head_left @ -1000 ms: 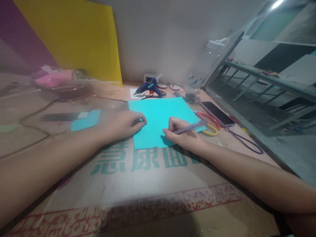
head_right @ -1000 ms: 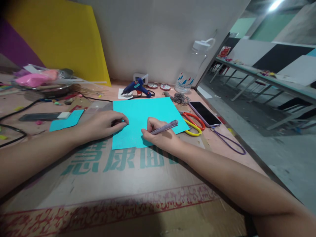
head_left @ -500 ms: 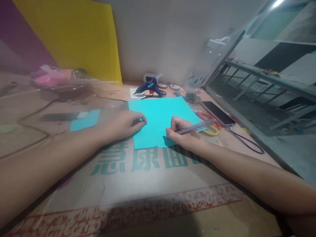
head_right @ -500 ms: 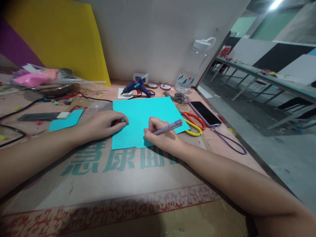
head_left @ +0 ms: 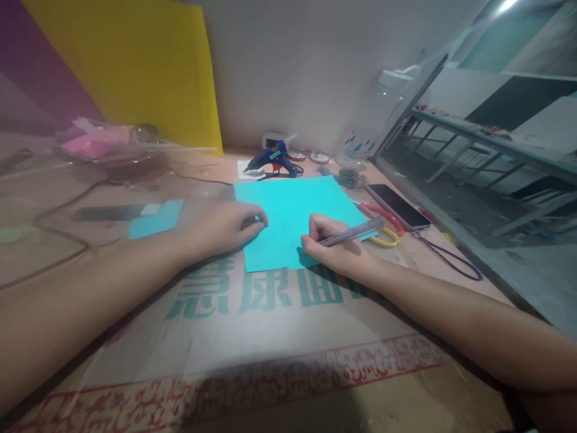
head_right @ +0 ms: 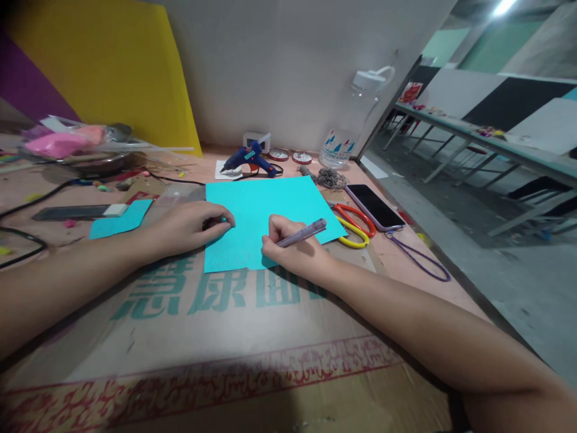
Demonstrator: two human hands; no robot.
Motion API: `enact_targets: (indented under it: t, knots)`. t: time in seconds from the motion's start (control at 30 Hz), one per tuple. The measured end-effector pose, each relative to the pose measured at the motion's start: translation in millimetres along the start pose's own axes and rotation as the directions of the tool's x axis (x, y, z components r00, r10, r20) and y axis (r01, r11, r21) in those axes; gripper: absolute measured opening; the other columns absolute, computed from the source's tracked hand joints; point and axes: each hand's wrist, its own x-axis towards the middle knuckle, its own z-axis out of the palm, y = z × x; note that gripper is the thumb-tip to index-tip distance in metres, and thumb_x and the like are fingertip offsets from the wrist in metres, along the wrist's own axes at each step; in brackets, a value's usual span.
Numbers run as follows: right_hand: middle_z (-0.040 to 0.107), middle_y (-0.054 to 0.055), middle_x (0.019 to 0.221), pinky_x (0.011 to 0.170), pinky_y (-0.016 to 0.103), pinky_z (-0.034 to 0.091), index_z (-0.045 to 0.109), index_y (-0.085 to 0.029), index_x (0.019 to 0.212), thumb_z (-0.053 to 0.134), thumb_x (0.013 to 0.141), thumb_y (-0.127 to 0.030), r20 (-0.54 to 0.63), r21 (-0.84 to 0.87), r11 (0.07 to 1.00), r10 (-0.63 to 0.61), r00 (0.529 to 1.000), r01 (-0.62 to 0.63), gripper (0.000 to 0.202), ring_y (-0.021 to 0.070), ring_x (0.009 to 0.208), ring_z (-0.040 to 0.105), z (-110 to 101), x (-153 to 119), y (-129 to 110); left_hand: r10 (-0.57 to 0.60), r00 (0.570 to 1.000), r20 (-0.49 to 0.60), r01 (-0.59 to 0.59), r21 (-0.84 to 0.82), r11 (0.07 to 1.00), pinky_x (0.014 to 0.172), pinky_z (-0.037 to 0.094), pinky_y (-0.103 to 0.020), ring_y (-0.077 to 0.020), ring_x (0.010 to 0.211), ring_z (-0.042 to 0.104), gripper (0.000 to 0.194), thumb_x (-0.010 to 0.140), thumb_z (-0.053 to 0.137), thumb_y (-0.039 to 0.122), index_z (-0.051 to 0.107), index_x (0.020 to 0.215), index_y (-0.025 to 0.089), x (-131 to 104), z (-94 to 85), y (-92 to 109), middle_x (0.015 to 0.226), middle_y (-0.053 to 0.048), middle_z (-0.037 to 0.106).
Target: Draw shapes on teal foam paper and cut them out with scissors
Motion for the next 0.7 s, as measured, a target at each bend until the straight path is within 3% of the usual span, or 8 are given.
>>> enact_targets:
  t: [0.47, 0.7]
  knots:
    - [0.041, -0.009, 0.050, 0.048, 0.026, 0.024, 0.039, -0.024, 0.066, 0.062, 0.081, -0.032, 0.059, 0.039, 0.994, 0.102, 0.993, -0.105, 0.028, 0.0091, 0.046, 0.035, 1.1, -1.5, -4.3, 0.000, 1.000, -0.010, 0.001, 0.011, 1.000, 0.072, 0.046, -0.030, -0.0206, 0.075, 0.064, 0.035, 0.092, 0.046, 0.037, 0.075, 0.102, 0.020, -0.8, -1.1, 0.5, 0.084, -0.005, 0.073]
    - [0.040, -0.007, 0.055, 0.052, 0.027, 0.025, 0.036, -0.024, 0.062, 0.059, 0.078, -0.025, 0.014, 0.005, 1.000, 0.021, 1.000, -0.021, 0.028, 0.0104, 0.053, 0.037, -0.1, 1.1, -0.6, 0.002, 1.000, -0.007, -0.002, -0.006, 1.000, 0.074, 0.046, -0.031, -0.0217, 0.077, 0.064, 0.035, 0.093, 0.046, 0.038, 0.075, 0.102, 0.020, -0.8, -1.8, 1.0, 0.087, -0.006, 0.073]
